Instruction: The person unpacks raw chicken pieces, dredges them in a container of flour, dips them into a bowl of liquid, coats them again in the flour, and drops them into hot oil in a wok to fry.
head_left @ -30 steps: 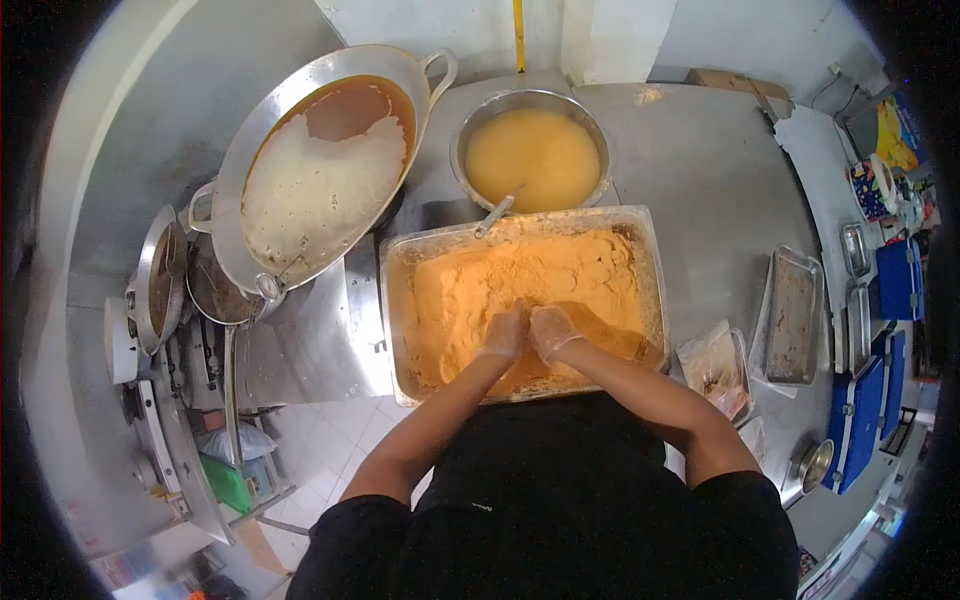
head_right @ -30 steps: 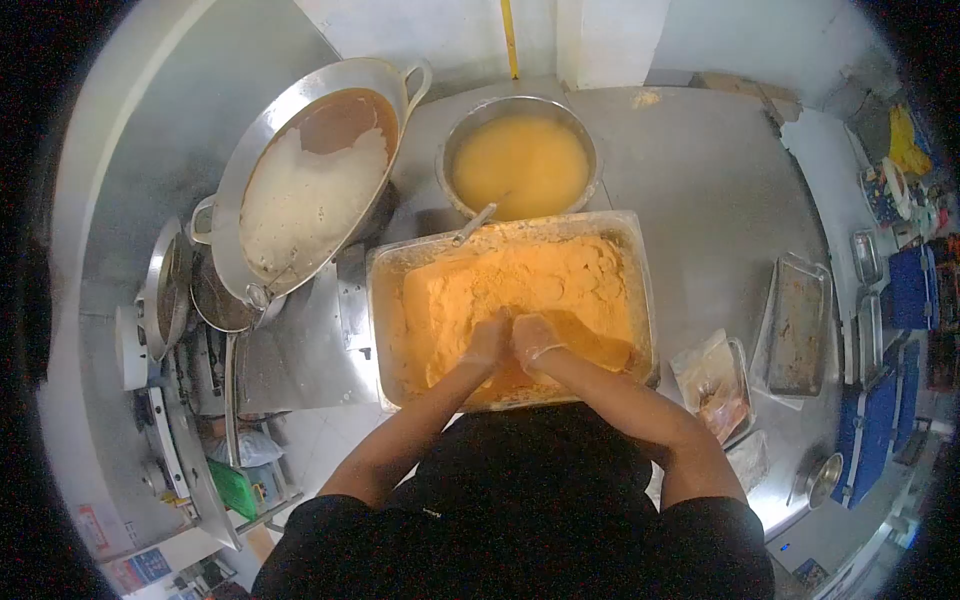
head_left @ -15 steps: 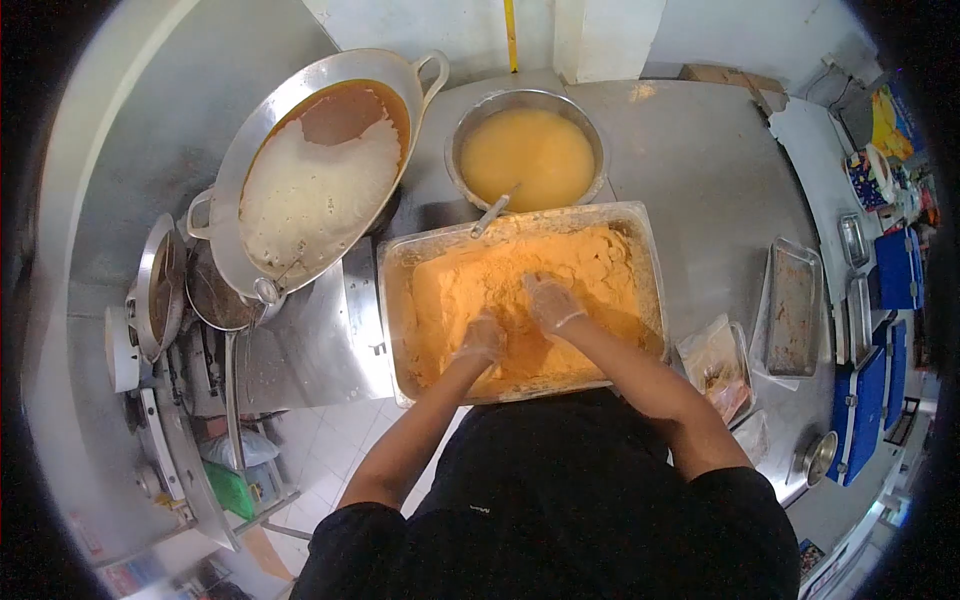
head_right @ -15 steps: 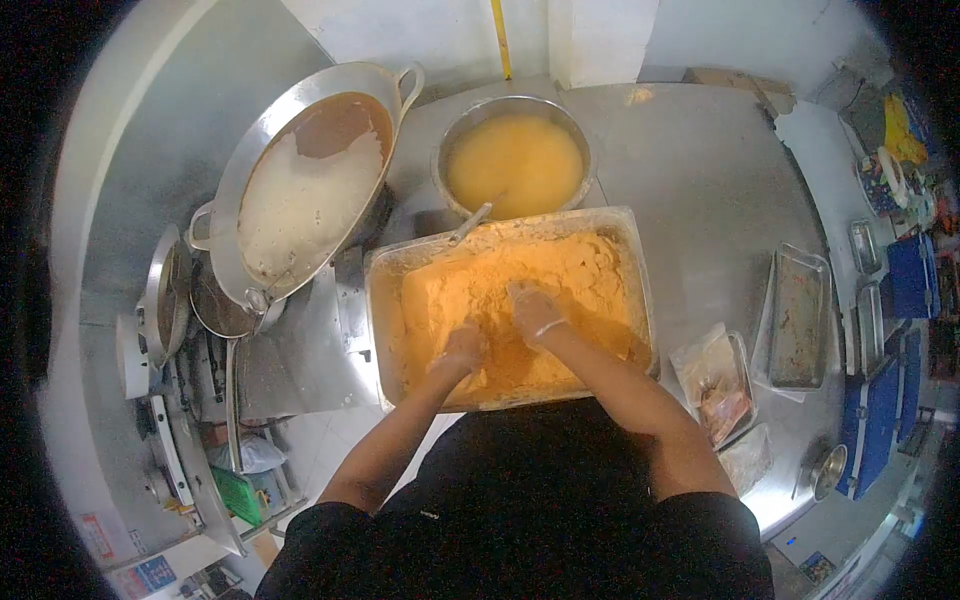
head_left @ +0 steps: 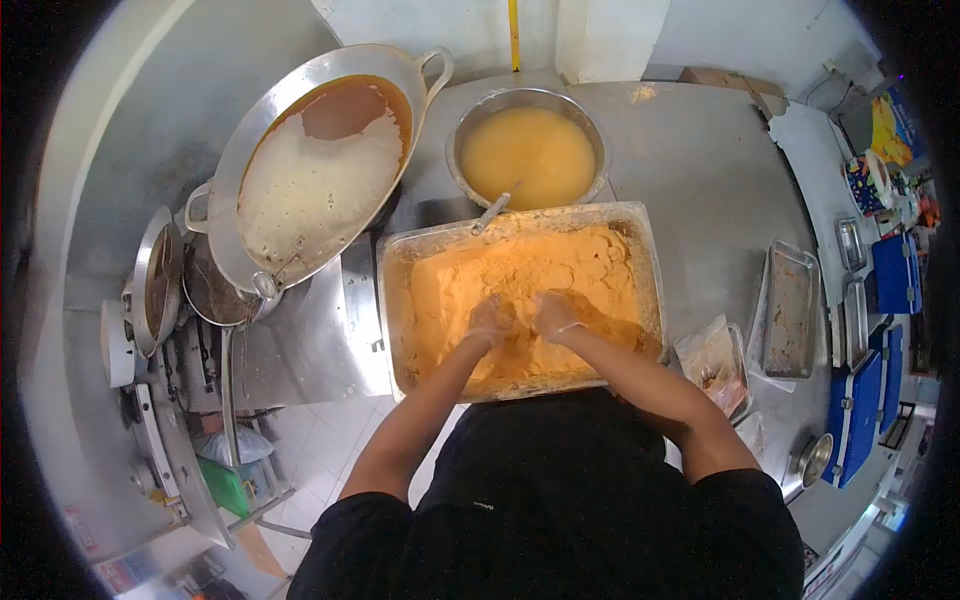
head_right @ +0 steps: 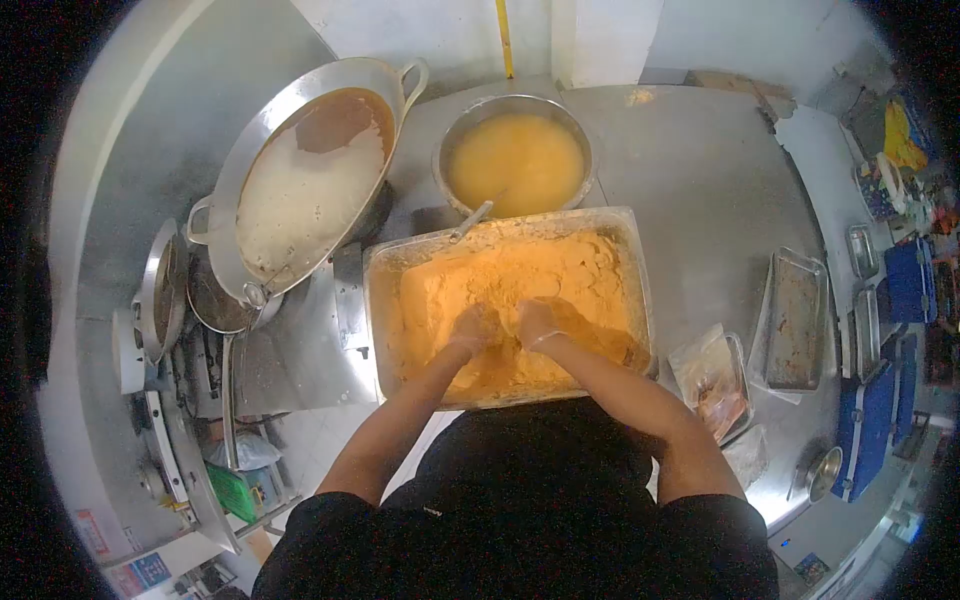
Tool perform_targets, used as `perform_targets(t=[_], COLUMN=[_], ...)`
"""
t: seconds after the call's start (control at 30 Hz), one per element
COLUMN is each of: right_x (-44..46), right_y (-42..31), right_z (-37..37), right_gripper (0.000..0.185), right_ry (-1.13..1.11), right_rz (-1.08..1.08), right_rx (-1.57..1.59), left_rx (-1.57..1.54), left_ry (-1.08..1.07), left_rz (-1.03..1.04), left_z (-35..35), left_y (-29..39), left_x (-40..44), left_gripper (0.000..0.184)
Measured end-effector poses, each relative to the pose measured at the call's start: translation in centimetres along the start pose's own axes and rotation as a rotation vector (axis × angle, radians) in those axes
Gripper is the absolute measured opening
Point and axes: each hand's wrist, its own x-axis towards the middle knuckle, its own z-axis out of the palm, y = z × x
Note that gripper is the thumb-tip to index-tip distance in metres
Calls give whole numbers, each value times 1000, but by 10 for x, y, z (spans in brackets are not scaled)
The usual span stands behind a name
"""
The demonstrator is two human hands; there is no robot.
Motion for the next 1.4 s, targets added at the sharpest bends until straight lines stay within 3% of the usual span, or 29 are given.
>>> perform_targets(t=[0.1, 0.2, 0.3, 0.4, 0.5, 0.57, 0.67, 0.7, 0.77, 0.8, 0.87, 0.9, 0.97, 1.13, 1.27, 1.4], right_x=[-29, -31, 2, 5, -4, -18, 20, 26, 28, 20, -3, -11, -25, -39, -57, -47], right_y=[-19, -34, -23, -12, -23, -31, 11, 8, -5, -2, 18, 28, 43, 33, 29, 43], right_z=[-29, -26, -12, -16, -65, -92, -69, -79, -107, -117, -130, -134, -132, -93, -71, -31], right_gripper=[37, 40, 43, 38, 33, 33, 41, 42, 44, 43, 42, 41, 40, 36, 38, 38], right_ry=[0, -89, 11, 151, 161, 283, 159, -53, -472, -413, -298, -314, -348, -158, 65, -90], right_rz=[5, 34, 10, -138, -93, 22, -100, -92, -66, -157, -338, -253, -85, 132, 124, 191], right_rx=[154, 188, 53, 40, -239, -514, -420, -425, -425, -366, -246, -292, -378, -107, 48, -51], left_rx=[-125, -40, 199, 353, 467, 472, 563, 607, 521, 472, 611, 679, 543, 452, 492, 320], left_ry=[-188, -120, -55, 33, -130, 19, 236, 310, 82, -32, -268, -386, -429, -545, -483, -394], left_rz=[-6, 211, 95, 229, -47, 171, 385, 437, 291, 217, 365, 438, 495, 442, 439, 218], left_z=[-33, -20, 15, -18, -69, -47, -13, -10, -27, -34, -9, 0, -4, -21, 12, -6], left_y=[31, 32, -12, 8, 84, 91, 83, 83, 95, 102, 78, 70, 75, 118, 86, 103], left_x=[-20, -26, 7, -1, -30, -22, 23, 42, 61, 65, 86, 94, 82, 32, 23, 16], left_gripper=[62, 65, 68, 42, 21, 17, 20, 21, 28, 31, 34, 36, 36, 39, 41, 42])
